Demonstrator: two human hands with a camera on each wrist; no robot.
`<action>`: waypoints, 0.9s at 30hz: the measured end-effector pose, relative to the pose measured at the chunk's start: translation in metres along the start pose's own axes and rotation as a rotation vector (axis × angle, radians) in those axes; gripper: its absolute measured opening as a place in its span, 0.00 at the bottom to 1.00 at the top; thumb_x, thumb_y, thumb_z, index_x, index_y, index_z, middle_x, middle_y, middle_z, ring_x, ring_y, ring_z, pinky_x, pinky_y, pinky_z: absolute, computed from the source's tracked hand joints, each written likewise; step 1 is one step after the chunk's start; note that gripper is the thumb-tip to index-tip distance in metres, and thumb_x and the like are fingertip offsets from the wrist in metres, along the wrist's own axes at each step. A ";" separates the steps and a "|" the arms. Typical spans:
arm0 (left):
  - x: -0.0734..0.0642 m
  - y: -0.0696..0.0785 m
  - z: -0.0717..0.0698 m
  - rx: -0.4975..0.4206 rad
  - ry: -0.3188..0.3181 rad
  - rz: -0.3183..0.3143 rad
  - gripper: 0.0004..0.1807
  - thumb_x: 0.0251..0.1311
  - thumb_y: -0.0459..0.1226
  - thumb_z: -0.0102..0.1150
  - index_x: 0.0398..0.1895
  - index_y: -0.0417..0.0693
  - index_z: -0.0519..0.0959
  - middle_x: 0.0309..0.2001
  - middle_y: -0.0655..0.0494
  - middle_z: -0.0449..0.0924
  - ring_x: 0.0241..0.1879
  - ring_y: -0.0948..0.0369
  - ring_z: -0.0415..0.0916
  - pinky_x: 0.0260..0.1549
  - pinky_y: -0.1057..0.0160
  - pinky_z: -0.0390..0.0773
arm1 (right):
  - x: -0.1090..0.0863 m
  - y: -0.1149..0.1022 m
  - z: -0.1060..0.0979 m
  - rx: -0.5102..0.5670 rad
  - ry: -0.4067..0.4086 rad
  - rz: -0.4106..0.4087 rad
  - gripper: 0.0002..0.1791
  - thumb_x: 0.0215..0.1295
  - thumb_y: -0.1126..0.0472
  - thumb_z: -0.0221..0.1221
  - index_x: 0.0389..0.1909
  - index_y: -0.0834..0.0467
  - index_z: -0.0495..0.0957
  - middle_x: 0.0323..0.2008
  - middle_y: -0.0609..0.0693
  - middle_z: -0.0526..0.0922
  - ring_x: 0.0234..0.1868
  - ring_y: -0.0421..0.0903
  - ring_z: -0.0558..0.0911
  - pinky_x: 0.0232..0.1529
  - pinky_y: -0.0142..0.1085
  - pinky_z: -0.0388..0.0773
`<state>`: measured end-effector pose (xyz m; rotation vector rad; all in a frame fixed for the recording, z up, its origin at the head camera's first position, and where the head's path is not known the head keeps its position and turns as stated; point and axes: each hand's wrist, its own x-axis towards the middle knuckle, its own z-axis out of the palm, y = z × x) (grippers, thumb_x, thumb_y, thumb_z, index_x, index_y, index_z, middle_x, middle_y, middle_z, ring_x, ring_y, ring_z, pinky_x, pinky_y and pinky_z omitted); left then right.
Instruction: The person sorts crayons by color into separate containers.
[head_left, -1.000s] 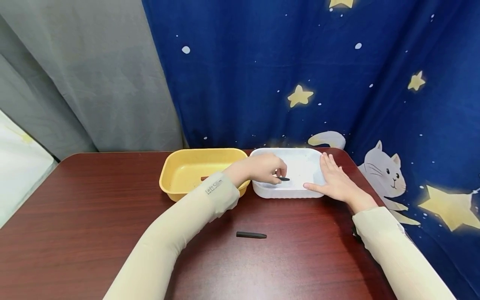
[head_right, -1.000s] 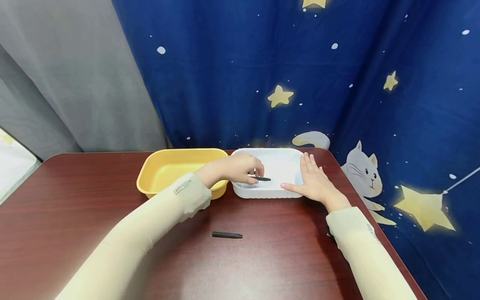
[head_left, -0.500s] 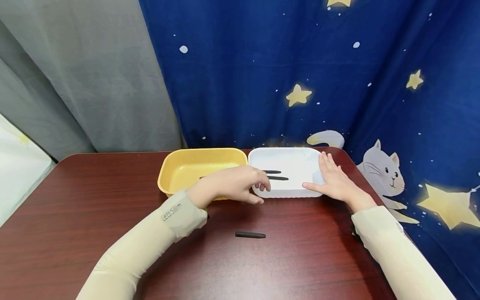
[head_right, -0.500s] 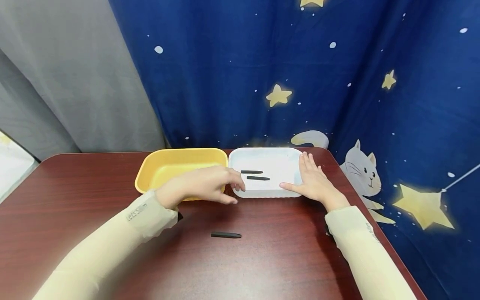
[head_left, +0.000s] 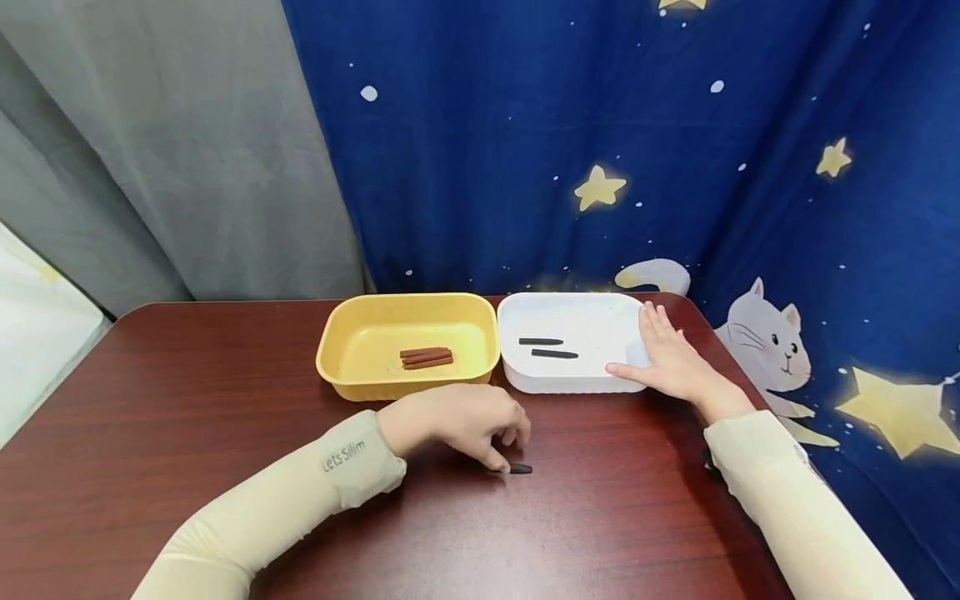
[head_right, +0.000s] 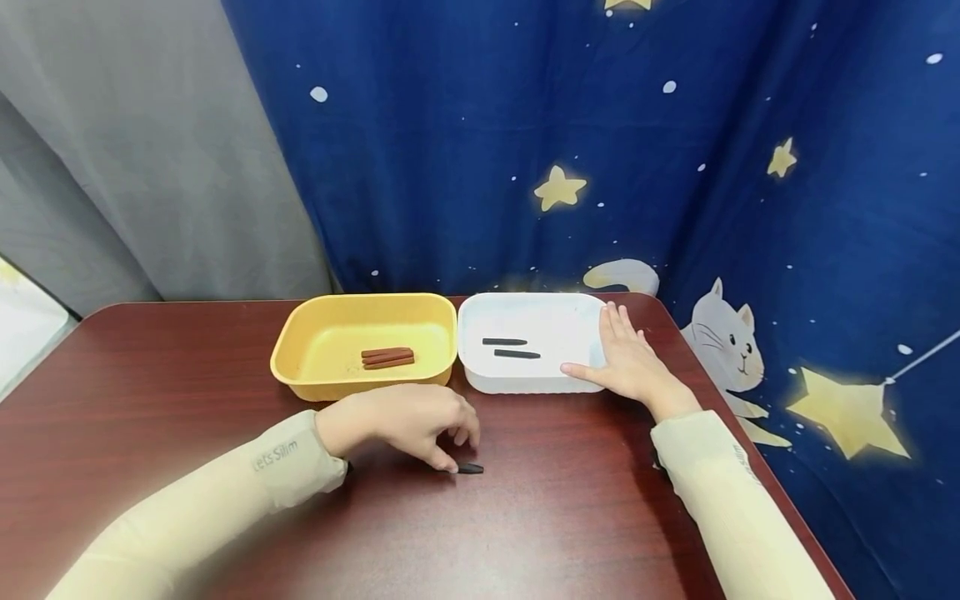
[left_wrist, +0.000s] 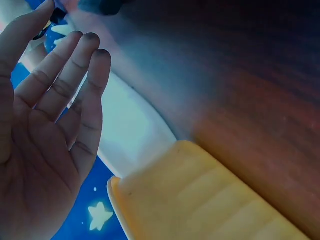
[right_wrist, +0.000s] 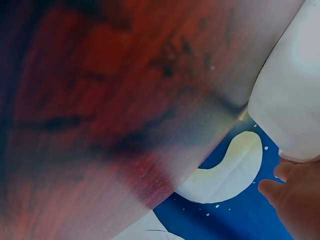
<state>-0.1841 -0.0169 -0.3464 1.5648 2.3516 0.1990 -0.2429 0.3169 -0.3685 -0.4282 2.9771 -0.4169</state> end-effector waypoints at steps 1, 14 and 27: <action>0.001 0.001 0.001 0.001 -0.005 -0.002 0.15 0.54 0.47 0.72 0.43 0.53 0.84 0.32 0.64 0.83 0.31 0.70 0.76 0.33 0.76 0.72 | 0.000 0.000 0.000 -0.001 0.001 0.000 0.65 0.62 0.29 0.56 0.77 0.71 0.33 0.78 0.67 0.32 0.79 0.65 0.34 0.72 0.70 0.40; 0.002 0.002 0.013 -0.003 -0.076 -0.113 0.11 0.50 0.46 0.75 0.29 0.59 0.80 0.20 0.74 0.76 0.25 0.75 0.72 0.28 0.75 0.70 | 0.000 0.001 0.001 0.001 0.005 -0.003 0.66 0.61 0.28 0.56 0.77 0.71 0.33 0.78 0.68 0.33 0.79 0.65 0.34 0.71 0.70 0.40; 0.002 0.001 0.013 -0.003 -0.100 -0.144 0.09 0.51 0.41 0.73 0.27 0.59 0.79 0.20 0.72 0.74 0.24 0.72 0.72 0.27 0.73 0.70 | 0.000 0.001 0.001 -0.001 0.007 -0.007 0.65 0.62 0.29 0.56 0.76 0.72 0.34 0.78 0.68 0.32 0.79 0.65 0.33 0.71 0.70 0.40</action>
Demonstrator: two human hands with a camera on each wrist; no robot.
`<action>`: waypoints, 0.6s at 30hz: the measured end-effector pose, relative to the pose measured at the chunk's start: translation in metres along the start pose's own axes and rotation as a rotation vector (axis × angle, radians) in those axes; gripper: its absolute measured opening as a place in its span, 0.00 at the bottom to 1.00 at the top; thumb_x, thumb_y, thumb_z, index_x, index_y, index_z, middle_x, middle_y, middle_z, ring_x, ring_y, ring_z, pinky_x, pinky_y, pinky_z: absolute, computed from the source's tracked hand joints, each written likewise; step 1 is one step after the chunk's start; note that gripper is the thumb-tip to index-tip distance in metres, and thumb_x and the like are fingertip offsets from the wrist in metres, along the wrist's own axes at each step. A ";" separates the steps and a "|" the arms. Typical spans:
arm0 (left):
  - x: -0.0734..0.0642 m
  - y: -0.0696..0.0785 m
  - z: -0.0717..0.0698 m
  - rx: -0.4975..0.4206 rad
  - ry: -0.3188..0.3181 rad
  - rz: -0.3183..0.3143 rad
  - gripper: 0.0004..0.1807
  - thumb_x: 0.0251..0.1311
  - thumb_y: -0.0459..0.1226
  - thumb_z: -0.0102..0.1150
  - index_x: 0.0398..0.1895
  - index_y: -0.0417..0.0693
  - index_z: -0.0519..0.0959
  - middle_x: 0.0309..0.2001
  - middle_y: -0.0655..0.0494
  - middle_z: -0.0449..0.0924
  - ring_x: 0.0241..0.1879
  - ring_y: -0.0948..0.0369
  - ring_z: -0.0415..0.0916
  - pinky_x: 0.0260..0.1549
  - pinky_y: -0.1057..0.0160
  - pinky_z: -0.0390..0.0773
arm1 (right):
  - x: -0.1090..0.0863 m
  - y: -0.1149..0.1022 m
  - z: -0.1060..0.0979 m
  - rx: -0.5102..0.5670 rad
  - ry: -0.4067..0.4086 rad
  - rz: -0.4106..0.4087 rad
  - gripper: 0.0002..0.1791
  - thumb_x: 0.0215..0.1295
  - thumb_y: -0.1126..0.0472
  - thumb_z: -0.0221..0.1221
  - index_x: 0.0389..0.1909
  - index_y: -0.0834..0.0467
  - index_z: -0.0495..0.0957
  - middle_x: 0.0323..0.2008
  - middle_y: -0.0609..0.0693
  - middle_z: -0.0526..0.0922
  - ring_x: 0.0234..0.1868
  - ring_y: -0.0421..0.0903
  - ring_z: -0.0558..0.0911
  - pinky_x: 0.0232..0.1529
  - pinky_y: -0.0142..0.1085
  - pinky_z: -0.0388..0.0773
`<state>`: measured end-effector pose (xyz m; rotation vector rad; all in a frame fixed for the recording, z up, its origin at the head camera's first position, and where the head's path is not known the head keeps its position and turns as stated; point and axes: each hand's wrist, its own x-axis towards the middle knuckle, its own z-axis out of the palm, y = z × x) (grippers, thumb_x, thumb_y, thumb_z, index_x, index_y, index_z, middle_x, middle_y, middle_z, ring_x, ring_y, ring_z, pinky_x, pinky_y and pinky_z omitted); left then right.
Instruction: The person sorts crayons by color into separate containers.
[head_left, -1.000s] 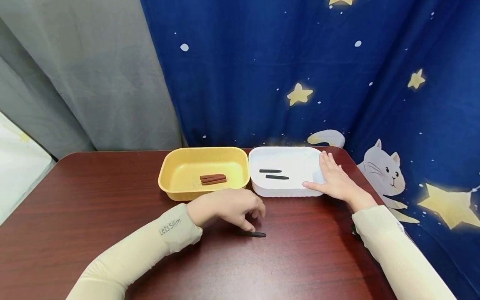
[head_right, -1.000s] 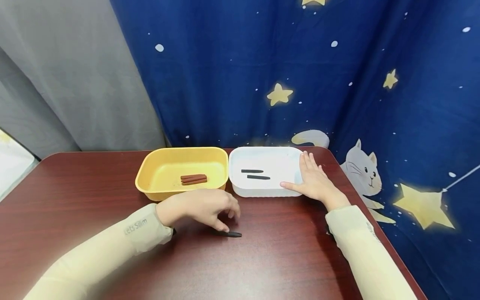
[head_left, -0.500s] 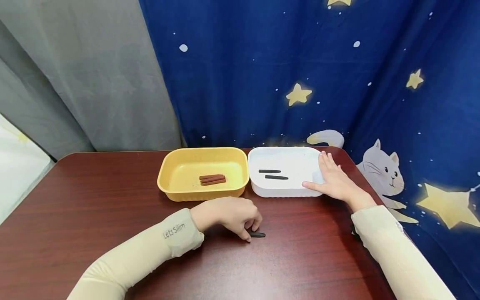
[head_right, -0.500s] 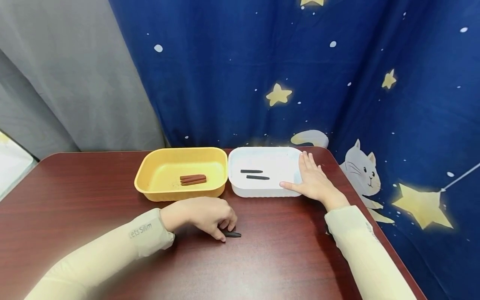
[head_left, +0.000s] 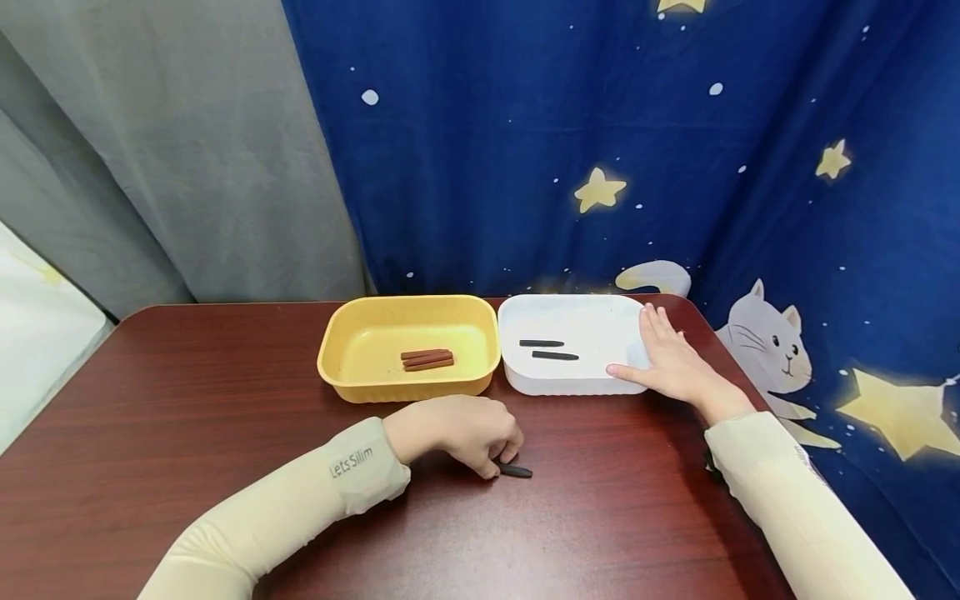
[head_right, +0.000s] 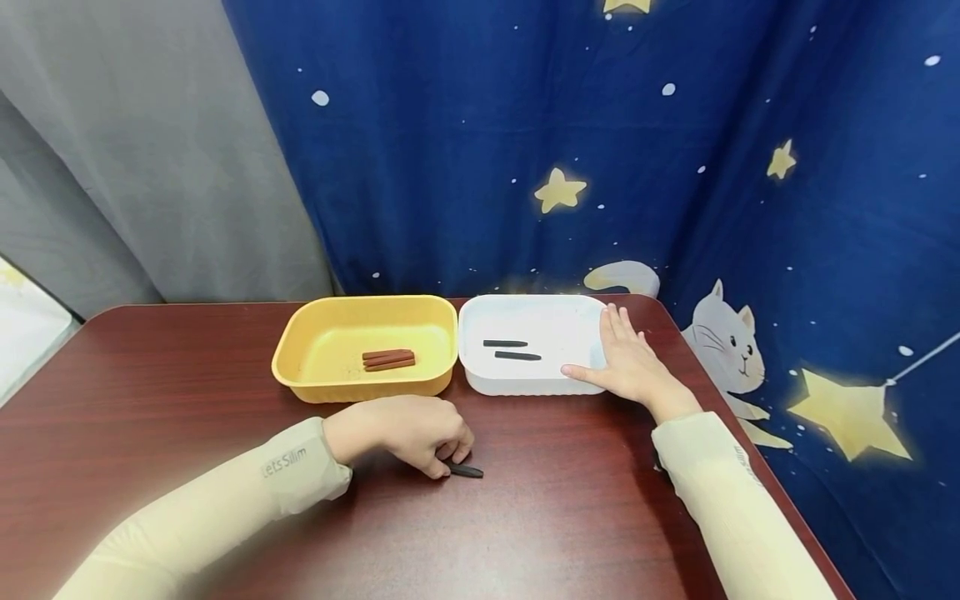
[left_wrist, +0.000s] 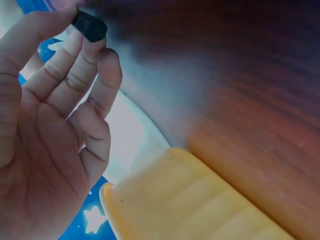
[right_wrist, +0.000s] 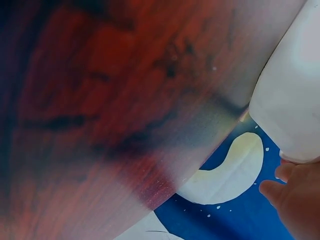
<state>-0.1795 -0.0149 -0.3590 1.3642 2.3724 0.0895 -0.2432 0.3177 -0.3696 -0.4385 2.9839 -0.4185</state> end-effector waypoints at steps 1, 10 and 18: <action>0.000 0.000 -0.001 0.004 0.003 0.000 0.09 0.51 0.41 0.73 0.27 0.59 0.79 0.20 0.72 0.74 0.24 0.72 0.72 0.27 0.73 0.70 | 0.000 0.000 0.000 0.001 0.001 0.000 0.65 0.62 0.29 0.56 0.76 0.72 0.34 0.78 0.68 0.32 0.79 0.65 0.33 0.71 0.70 0.40; 0.005 0.003 -0.008 0.013 0.026 0.028 0.08 0.53 0.42 0.72 0.29 0.58 0.80 0.20 0.72 0.75 0.24 0.72 0.71 0.26 0.73 0.70 | 0.000 0.001 0.000 0.000 0.008 -0.004 0.66 0.62 0.29 0.56 0.76 0.71 0.33 0.78 0.69 0.33 0.79 0.65 0.33 0.71 0.70 0.41; 0.007 0.004 -0.020 -0.003 0.038 0.079 0.07 0.54 0.40 0.70 0.30 0.55 0.80 0.20 0.70 0.75 0.24 0.72 0.71 0.27 0.75 0.70 | 0.001 0.001 0.002 0.003 0.006 0.001 0.66 0.61 0.28 0.56 0.77 0.70 0.33 0.79 0.67 0.32 0.79 0.65 0.34 0.72 0.70 0.41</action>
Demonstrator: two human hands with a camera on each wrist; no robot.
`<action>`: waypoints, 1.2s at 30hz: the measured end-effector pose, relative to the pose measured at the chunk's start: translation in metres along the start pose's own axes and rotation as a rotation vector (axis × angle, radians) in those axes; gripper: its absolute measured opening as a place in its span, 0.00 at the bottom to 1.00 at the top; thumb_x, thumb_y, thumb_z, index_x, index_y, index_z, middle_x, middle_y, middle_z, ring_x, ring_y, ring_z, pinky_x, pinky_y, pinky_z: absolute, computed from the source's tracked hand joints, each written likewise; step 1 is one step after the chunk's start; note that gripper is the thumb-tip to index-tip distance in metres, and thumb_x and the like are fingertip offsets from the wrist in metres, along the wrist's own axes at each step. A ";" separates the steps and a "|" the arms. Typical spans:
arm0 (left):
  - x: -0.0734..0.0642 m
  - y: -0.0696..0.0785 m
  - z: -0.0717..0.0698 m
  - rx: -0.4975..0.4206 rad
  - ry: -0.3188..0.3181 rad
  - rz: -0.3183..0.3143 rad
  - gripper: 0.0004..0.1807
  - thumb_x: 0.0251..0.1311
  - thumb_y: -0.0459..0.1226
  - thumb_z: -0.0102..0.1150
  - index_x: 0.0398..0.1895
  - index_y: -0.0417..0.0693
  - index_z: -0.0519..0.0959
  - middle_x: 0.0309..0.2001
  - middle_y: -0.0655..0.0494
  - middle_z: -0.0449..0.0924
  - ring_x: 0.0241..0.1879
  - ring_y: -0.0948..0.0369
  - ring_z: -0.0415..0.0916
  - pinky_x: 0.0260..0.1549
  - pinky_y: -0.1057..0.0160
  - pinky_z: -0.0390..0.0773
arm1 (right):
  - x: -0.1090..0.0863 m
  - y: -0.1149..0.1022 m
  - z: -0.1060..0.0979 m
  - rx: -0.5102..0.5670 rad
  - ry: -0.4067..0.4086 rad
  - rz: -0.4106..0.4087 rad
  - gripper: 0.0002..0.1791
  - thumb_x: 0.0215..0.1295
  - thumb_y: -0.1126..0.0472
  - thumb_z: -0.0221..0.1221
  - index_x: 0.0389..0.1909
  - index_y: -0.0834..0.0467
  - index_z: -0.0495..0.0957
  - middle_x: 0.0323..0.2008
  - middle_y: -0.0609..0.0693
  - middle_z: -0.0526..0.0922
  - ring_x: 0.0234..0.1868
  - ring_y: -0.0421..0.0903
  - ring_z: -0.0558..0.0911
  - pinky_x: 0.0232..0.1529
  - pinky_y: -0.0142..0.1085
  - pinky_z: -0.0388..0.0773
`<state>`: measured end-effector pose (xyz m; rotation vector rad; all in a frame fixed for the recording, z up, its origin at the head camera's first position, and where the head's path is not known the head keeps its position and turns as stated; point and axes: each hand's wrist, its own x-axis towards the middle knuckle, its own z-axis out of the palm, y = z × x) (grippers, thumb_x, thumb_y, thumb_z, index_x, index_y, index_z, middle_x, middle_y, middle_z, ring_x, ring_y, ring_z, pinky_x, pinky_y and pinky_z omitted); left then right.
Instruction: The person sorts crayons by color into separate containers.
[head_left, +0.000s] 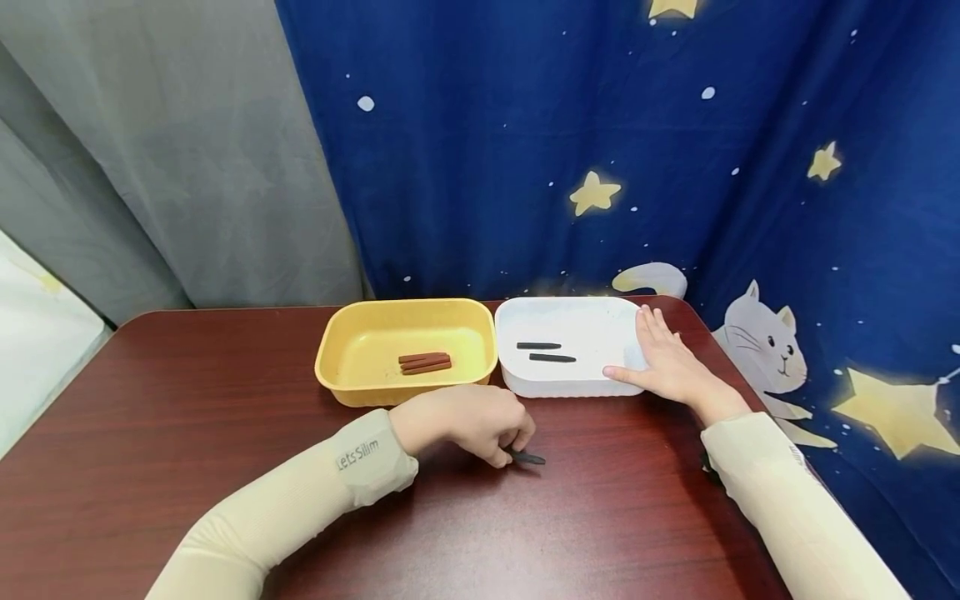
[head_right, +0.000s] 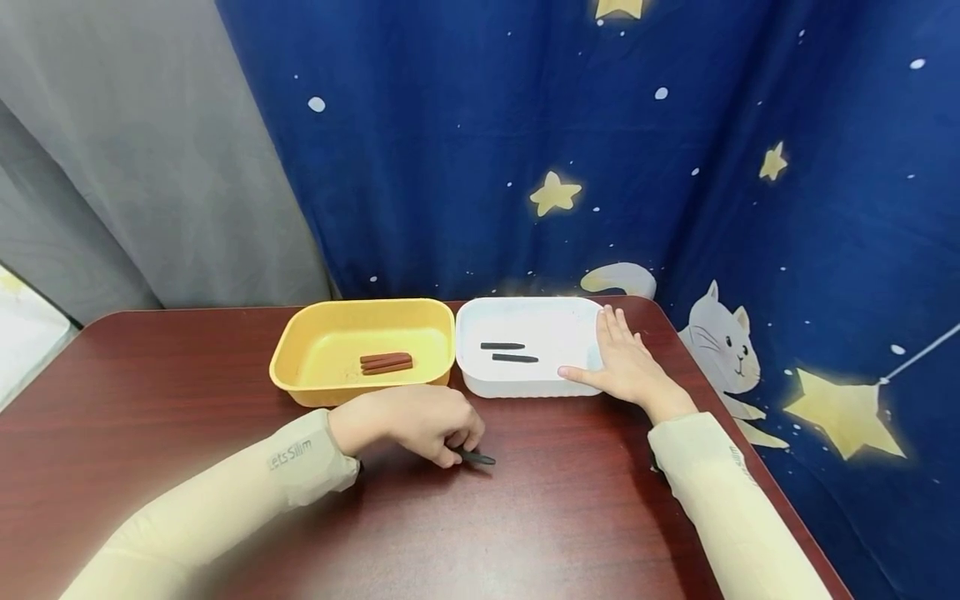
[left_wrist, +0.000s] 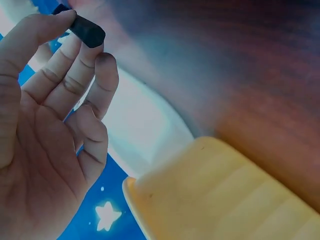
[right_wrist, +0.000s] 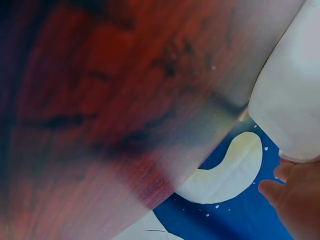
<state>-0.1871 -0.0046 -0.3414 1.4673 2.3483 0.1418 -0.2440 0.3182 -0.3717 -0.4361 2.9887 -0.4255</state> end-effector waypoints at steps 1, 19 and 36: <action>0.000 0.000 -0.002 -0.005 0.003 0.000 0.07 0.55 0.39 0.70 0.30 0.55 0.80 0.20 0.70 0.76 0.25 0.72 0.71 0.27 0.75 0.70 | 0.000 0.000 0.000 0.001 0.000 0.000 0.66 0.61 0.28 0.56 0.77 0.70 0.33 0.79 0.67 0.32 0.79 0.65 0.34 0.72 0.70 0.41; 0.006 -0.011 -0.028 0.058 0.090 -0.018 0.06 0.53 0.39 0.69 0.29 0.55 0.80 0.19 0.70 0.73 0.27 0.70 0.71 0.27 0.72 0.69 | -0.002 0.002 0.004 0.000 0.008 0.002 0.66 0.61 0.28 0.56 0.77 0.71 0.34 0.79 0.68 0.34 0.79 0.65 0.34 0.72 0.70 0.41; 0.026 -0.032 -0.055 0.074 0.183 0.066 0.04 0.53 0.35 0.66 0.31 0.48 0.80 0.20 0.62 0.76 0.25 0.67 0.69 0.29 0.70 0.69 | -0.001 0.000 0.001 -0.009 0.015 -0.006 0.66 0.61 0.28 0.56 0.77 0.71 0.34 0.79 0.68 0.34 0.79 0.66 0.35 0.72 0.70 0.41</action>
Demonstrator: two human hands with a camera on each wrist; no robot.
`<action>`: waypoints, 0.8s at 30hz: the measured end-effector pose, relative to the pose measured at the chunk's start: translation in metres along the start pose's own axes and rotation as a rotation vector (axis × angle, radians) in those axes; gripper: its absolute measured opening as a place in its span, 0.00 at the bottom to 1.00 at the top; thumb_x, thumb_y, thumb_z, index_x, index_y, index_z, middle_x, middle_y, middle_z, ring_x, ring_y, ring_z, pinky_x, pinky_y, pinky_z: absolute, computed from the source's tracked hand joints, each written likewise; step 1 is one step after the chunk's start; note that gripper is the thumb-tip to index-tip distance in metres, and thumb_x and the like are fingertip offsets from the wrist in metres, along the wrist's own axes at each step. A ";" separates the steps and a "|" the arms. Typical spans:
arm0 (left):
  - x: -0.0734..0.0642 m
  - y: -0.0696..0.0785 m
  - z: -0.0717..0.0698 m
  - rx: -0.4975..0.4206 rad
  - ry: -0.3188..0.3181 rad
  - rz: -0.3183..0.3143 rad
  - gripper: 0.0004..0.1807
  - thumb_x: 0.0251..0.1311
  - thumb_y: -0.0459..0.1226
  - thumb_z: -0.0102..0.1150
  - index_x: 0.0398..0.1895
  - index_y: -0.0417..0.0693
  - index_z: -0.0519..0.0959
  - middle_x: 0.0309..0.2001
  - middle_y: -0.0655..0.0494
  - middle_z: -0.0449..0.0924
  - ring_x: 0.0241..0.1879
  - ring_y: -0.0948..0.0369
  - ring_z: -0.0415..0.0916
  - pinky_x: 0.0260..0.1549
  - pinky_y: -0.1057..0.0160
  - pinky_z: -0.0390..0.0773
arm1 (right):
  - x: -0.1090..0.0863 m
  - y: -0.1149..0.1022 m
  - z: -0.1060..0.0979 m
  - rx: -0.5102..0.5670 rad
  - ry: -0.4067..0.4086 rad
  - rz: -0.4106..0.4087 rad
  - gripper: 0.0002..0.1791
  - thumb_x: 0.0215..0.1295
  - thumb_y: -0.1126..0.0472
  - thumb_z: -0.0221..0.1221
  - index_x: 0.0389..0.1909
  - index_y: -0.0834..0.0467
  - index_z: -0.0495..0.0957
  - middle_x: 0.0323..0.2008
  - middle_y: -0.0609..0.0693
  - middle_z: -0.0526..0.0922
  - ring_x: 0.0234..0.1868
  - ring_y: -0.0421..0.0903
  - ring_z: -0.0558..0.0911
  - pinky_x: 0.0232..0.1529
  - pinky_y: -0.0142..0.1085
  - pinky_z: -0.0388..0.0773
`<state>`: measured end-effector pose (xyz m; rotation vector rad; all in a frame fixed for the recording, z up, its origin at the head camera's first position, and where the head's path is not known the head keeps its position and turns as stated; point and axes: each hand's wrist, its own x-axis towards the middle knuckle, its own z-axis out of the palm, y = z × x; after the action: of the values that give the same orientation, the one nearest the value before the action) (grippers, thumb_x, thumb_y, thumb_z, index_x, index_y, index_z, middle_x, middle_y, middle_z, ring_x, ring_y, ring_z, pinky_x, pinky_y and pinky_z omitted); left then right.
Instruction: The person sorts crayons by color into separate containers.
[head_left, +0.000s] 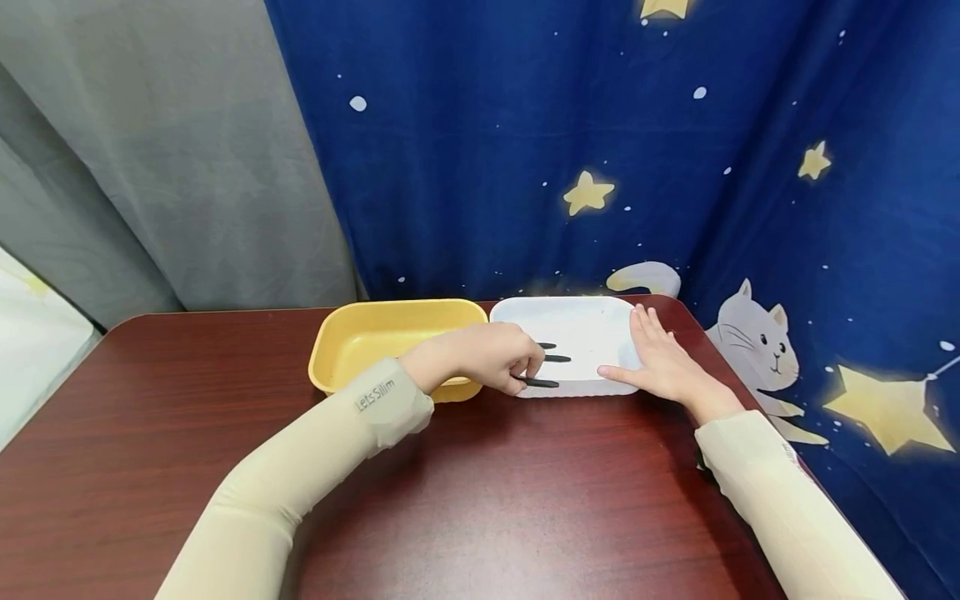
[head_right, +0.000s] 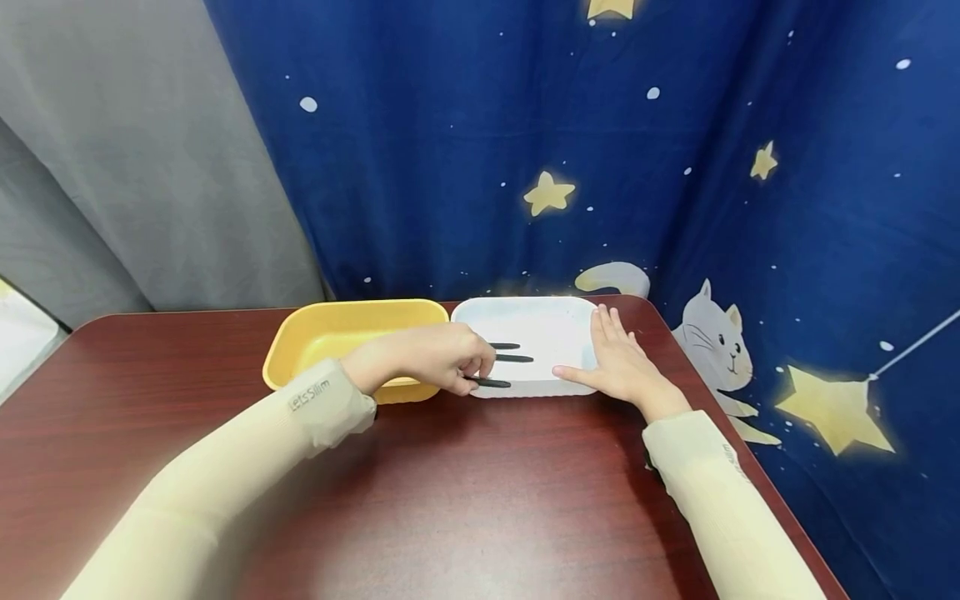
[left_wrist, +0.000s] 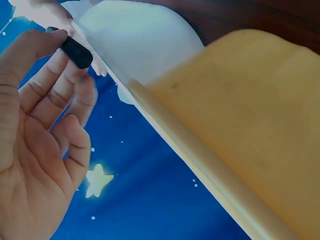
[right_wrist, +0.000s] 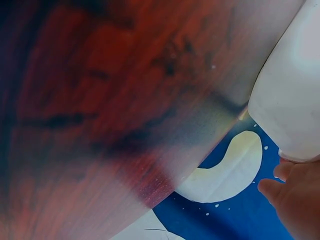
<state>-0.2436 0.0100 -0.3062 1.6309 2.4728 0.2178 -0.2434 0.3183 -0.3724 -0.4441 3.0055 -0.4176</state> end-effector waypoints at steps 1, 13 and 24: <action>0.001 -0.001 -0.001 0.002 0.004 0.000 0.04 0.53 0.35 0.66 0.32 0.47 0.80 0.20 0.62 0.75 0.25 0.67 0.69 0.29 0.70 0.68 | 0.000 0.000 0.000 0.000 -0.001 0.002 0.66 0.61 0.28 0.56 0.77 0.71 0.34 0.79 0.67 0.33 0.79 0.65 0.35 0.72 0.70 0.41; 0.022 -0.026 -0.006 -0.021 0.049 -0.080 0.05 0.56 0.35 0.64 0.35 0.44 0.82 0.30 0.55 0.83 0.32 0.61 0.76 0.37 0.67 0.76 | 0.001 -0.001 0.000 0.007 -0.008 0.007 0.66 0.61 0.28 0.56 0.77 0.70 0.33 0.79 0.67 0.32 0.79 0.65 0.34 0.72 0.69 0.41; 0.046 -0.055 0.008 -0.049 0.097 -0.181 0.04 0.59 0.36 0.65 0.36 0.47 0.84 0.35 0.55 0.84 0.36 0.60 0.77 0.40 0.65 0.76 | 0.001 0.001 0.000 0.006 -0.006 0.012 0.66 0.61 0.27 0.55 0.77 0.69 0.33 0.79 0.67 0.34 0.79 0.65 0.35 0.72 0.69 0.41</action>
<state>-0.3095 0.0312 -0.3288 1.3993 2.6456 0.3376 -0.2448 0.3190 -0.3725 -0.4265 2.9986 -0.4228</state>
